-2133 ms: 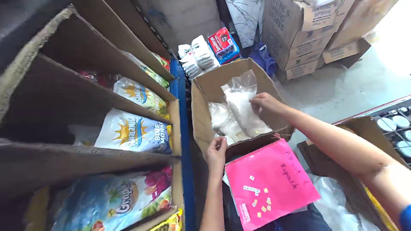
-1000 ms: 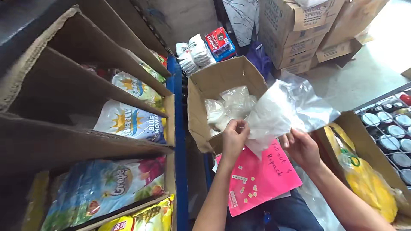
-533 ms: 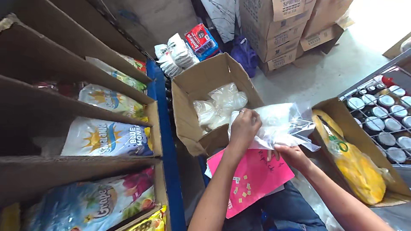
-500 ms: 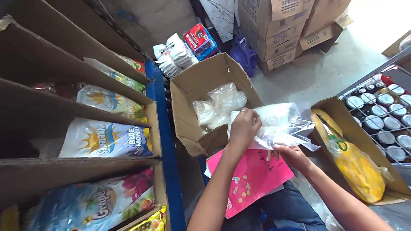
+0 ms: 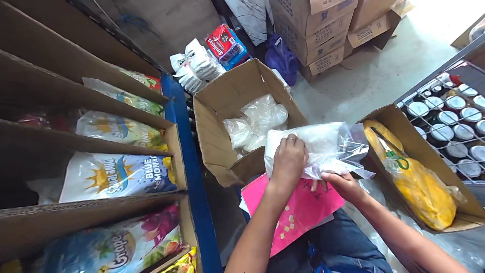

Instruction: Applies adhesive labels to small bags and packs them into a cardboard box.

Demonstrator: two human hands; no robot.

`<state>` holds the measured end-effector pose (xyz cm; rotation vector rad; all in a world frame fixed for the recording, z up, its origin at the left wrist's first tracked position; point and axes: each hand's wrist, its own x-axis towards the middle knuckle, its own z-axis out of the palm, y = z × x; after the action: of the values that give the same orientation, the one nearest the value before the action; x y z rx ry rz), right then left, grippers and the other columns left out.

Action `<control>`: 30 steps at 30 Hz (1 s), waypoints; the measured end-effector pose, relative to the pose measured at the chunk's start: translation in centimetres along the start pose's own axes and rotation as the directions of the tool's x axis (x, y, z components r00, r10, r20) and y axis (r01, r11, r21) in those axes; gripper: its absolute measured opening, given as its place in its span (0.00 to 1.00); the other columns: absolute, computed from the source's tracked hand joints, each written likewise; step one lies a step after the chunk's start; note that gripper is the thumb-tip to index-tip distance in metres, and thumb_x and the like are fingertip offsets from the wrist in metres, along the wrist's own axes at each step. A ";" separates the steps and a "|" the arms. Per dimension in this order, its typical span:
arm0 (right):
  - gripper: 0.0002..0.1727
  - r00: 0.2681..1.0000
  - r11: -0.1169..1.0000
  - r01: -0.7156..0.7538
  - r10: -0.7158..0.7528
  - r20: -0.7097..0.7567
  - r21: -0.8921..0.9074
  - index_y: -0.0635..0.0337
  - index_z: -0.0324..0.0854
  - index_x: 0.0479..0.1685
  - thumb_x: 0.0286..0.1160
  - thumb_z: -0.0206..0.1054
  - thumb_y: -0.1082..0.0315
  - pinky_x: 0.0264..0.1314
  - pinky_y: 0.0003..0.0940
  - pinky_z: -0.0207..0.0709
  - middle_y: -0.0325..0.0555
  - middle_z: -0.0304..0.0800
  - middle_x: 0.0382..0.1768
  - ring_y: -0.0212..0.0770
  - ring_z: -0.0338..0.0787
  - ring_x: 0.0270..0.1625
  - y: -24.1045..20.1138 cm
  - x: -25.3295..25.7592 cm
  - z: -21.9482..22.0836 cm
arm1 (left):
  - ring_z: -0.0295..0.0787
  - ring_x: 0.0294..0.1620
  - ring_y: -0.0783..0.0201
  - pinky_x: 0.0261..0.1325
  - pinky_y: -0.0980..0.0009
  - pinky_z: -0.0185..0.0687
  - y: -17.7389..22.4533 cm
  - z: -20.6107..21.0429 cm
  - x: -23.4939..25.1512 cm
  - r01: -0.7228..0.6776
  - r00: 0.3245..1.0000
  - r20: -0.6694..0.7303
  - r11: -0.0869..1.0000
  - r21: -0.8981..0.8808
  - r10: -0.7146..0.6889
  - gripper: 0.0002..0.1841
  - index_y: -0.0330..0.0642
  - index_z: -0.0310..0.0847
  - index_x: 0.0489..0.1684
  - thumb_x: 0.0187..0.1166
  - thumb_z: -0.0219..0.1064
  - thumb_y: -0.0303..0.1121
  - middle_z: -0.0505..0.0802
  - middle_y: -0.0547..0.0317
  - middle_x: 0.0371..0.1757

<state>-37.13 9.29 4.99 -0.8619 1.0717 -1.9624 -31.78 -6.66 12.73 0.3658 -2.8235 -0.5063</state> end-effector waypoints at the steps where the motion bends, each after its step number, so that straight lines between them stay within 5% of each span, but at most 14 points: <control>1: 0.12 1.000 1.000 0.004 -0.004 -0.002 0.000 0.41 0.89 0.43 0.87 0.58 0.58 0.43 0.20 0.85 0.28 0.97 0.36 0.22 0.92 0.36 0.0 0.0 0.0 | 0.91 0.53 0.39 0.53 0.50 0.87 -0.1 0.0 -0.1 -0.017 1.000 0.011 1.000 -0.009 0.017 0.07 0.30 0.91 0.39 0.74 0.68 0.25 0.92 0.36 0.50; 6: 0.12 1.000 1.000 0.008 -0.008 -0.006 0.017 0.41 0.89 0.44 0.87 0.57 0.59 0.43 0.20 0.85 0.29 0.98 0.37 0.22 0.93 0.36 0.1 -0.2 -0.2 | 0.91 0.55 0.40 0.59 0.52 0.86 -1.2 -0.6 -0.8 -0.055 0.997 0.047 0.987 -0.150 0.062 0.09 0.33 0.92 0.44 0.75 0.66 0.24 0.93 0.38 0.53; 20: 0.15 0.999 1.000 0.029 -0.029 -0.044 0.003 0.44 0.88 0.40 0.87 0.55 0.62 0.44 0.22 0.85 0.31 0.97 0.35 0.25 0.93 0.36 0.2 0.1 0.1 | 0.88 0.58 0.37 0.58 0.46 0.84 -1.9 -0.2 -1.4 -0.080 0.994 0.059 0.978 -0.194 0.093 0.14 0.40 0.94 0.49 0.74 0.63 0.19 0.91 0.38 0.58; 26: 0.22 0.994 0.999 0.038 -0.042 -0.098 -0.035 0.48 0.89 0.35 0.90 0.48 0.61 0.52 0.26 0.86 0.31 0.97 0.35 0.25 0.94 0.40 -0.6 0.5 0.5 | 0.89 0.60 0.40 0.64 0.46 0.82 -3.7 -1.0 -2.3 -0.018 0.998 -0.058 0.954 -0.300 0.001 0.13 0.33 0.90 0.53 0.78 0.62 0.23 0.91 0.38 0.58; 30: 0.27 0.973 0.993 0.112 -0.117 -0.200 -0.040 0.50 0.87 0.28 0.90 0.41 0.61 0.53 0.28 0.86 0.32 0.97 0.34 0.26 0.94 0.42 -1.9 3.2 1.1 | 0.90 0.54 0.47 0.57 0.52 0.85 -4.9 -2.0 -3.1 0.006 0.991 -0.122 0.950 -0.311 -0.046 0.13 0.34 0.91 0.53 0.78 0.62 0.27 0.92 0.41 0.58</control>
<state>-38.37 6.92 7.76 -0.7665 1.1916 -2.1728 -27.31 -10.83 12.15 0.3575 -2.5626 -0.8843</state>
